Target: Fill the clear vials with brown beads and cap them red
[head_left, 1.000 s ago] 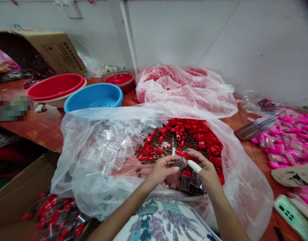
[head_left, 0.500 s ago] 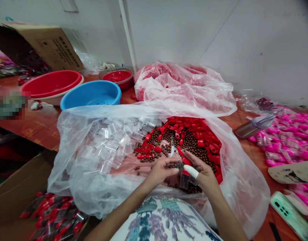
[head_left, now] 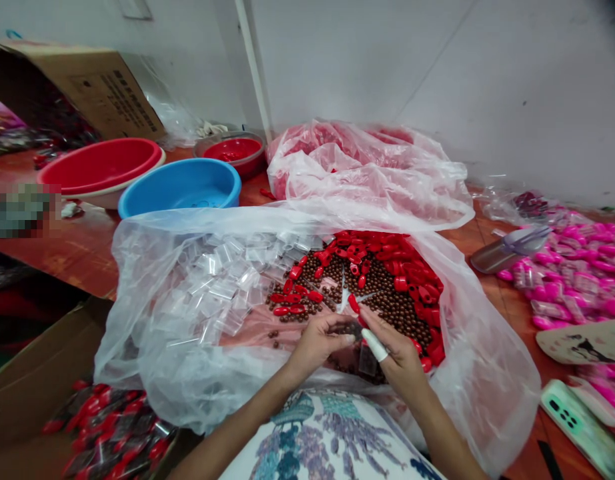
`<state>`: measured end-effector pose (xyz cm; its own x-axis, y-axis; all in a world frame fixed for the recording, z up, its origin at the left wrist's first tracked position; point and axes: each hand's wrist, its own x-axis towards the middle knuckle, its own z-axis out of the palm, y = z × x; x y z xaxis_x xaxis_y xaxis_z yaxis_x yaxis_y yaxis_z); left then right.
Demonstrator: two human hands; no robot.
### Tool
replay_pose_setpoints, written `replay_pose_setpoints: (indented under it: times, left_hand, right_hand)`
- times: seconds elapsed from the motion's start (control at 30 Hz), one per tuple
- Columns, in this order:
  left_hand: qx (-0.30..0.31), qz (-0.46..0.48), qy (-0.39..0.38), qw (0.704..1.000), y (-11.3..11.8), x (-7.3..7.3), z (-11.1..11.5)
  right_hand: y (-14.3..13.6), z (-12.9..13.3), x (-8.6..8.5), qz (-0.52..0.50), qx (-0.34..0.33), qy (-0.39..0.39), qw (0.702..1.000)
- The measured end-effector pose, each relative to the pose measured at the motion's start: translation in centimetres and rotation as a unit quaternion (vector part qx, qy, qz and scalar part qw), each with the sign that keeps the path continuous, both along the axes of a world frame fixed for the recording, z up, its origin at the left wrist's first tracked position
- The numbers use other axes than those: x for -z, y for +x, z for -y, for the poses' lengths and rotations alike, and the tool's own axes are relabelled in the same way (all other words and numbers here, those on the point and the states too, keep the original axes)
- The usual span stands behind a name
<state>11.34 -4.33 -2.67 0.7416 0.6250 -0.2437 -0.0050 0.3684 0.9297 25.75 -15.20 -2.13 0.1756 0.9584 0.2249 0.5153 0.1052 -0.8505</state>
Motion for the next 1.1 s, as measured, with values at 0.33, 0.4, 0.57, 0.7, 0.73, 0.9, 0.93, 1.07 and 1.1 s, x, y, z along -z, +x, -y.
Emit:
replay_pose_setpoints:
  times: [0.33,0.4,0.57,0.7,0.73,0.9,0.93,1.07,1.1]
  left_hand:
    - [-0.008,0.041,-0.096,0.995,0.2,-0.2,1.4]
    - [-0.024,0.046,-0.149,0.987,0.4,-0.3,1.7]
    - [-0.041,0.061,-0.283,0.956,1.0,-0.6,1.8]
    - [-0.055,0.062,-0.32,0.944,1.2,-0.8,1.8]
    - [-0.055,0.056,-0.324,0.943,1.1,-0.8,1.9]
    - [-0.054,0.044,-0.298,0.952,0.9,-0.3,2.2]
    - [-0.055,0.043,-0.288,0.955,0.9,-0.2,2.3]
    - [-0.03,0.01,-0.258,0.966,0.8,-0.1,2.7]
    - [-0.023,0.002,-0.254,0.967,0.8,-0.1,2.9]
  right_hand:
    - [-1.8,-0.5,2.4,0.166,0.06,0.025,0.984]
    - [-2.0,-0.5,2.2,0.147,0.06,0.027,0.987]
    - [-2.8,-0.2,1.8,0.174,0.004,0.022,0.984]
    - [-3.1,0.0,1.9,0.18,0.015,0.044,0.982]
    - [-3.1,0.0,1.8,0.181,0.024,0.046,0.982]
    - [-3.0,-0.1,1.2,0.211,0.037,0.026,0.976]
    - [-3.0,-0.2,1.2,0.222,0.03,0.023,0.974]
    - [-2.8,-0.2,1.2,0.261,0.023,0.028,0.965]
    - [-2.7,-0.2,1.2,0.268,0.024,0.032,0.962]
